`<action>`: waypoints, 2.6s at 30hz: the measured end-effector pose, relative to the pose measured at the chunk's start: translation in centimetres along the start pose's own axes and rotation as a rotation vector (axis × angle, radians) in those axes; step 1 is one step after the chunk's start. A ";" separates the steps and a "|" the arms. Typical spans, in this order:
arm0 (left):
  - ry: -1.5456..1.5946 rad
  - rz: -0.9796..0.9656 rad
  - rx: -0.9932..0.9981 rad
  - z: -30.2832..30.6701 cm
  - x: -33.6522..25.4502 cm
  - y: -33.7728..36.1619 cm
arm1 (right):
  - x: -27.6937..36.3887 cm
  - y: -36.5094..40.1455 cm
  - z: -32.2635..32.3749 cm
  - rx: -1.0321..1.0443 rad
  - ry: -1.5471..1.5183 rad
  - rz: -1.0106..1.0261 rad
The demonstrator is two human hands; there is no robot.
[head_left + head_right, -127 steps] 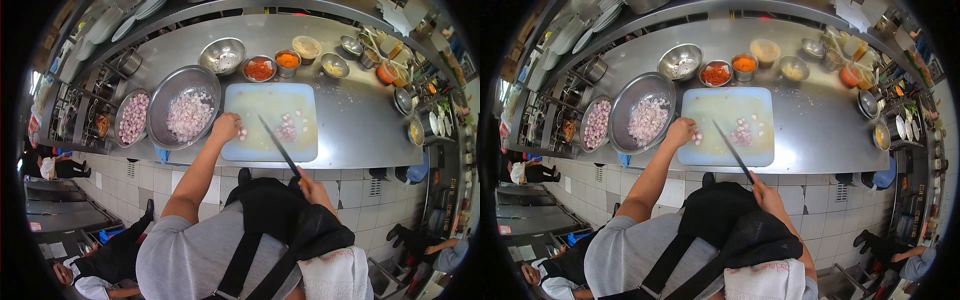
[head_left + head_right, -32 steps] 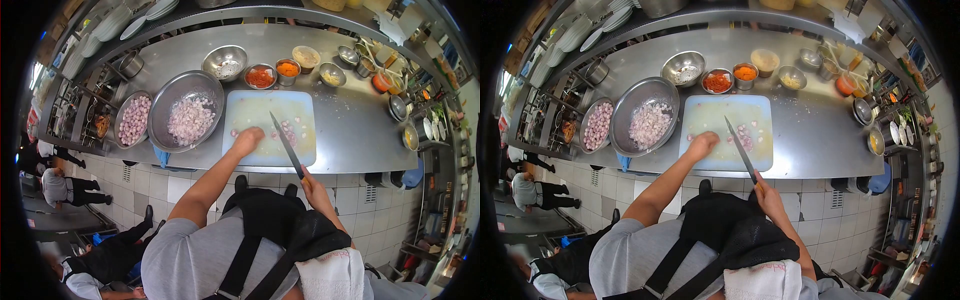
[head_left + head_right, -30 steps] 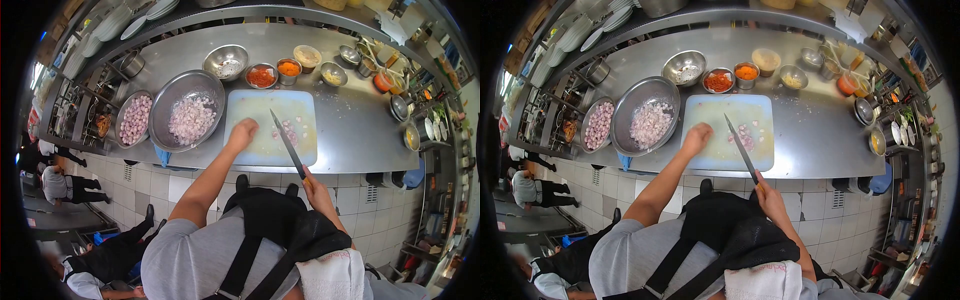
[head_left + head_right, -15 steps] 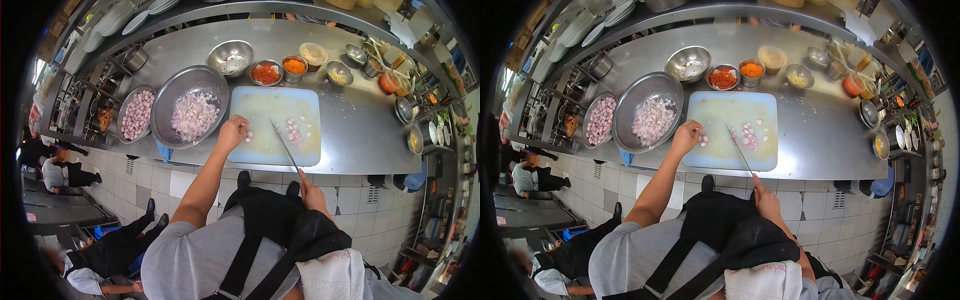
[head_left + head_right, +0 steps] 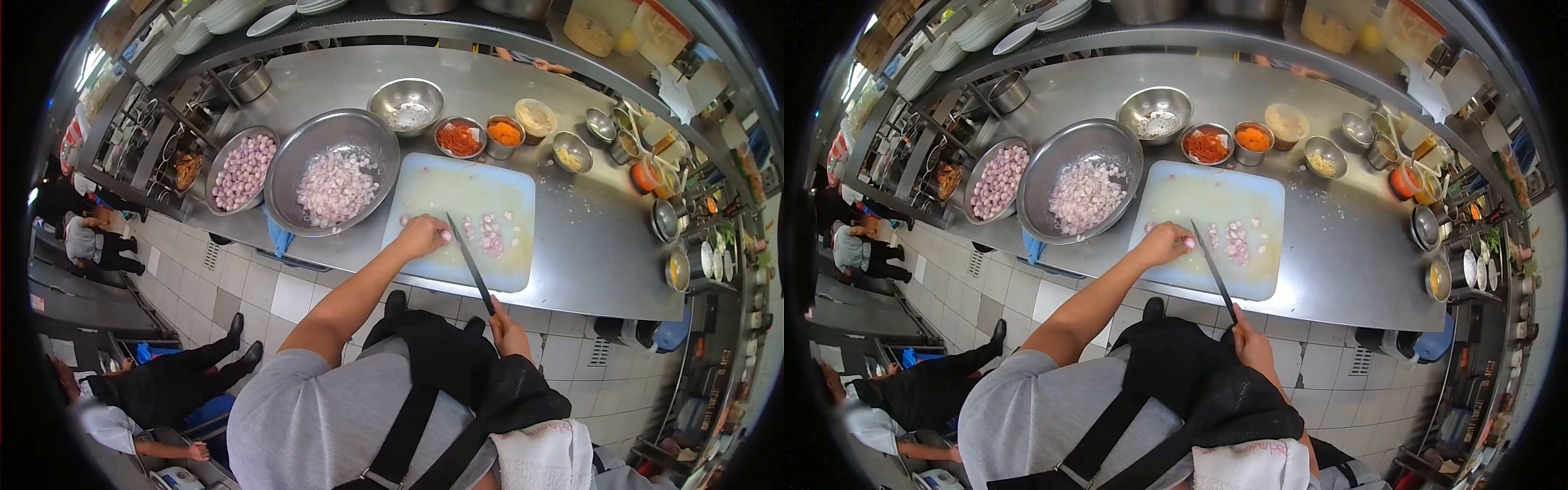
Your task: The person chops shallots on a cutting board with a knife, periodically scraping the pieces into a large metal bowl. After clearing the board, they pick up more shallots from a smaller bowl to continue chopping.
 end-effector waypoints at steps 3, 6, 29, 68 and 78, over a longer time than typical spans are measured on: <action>-0.022 -0.081 -0.014 -0.9 -1.7 0.6 | 0.0 0.2 -0.5 -0.001 0.124 -0.035; -0.007 -0.181 -0.118 0.2 -2.5 0.6 | 0.0 0.4 -0.9 -0.018 0.169 -0.021; 0.119 -0.334 0.030 -0.8 -1.9 0.6 | 2.3 0.8 -0.4 0.033 0.267 0.057; 0.021 -0.189 0.039 -2.4 -2.7 -0.8 | 1.3 0.2 0.7 0.019 0.260 0.021; 0.059 -0.292 0.016 -2.5 -2.8 -0.4 | 2.3 0.3 0.0 -0.014 0.298 0.063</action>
Point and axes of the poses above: each hand's wrist, its own y-axis away from the middle knuckle, its own z-axis out of the back of the hand, x = y × z, the point moved 8 cm from there along -y, towards the middle knuckle, and after that the axes turned 2 degrees about -y, right-handed, at the moved point
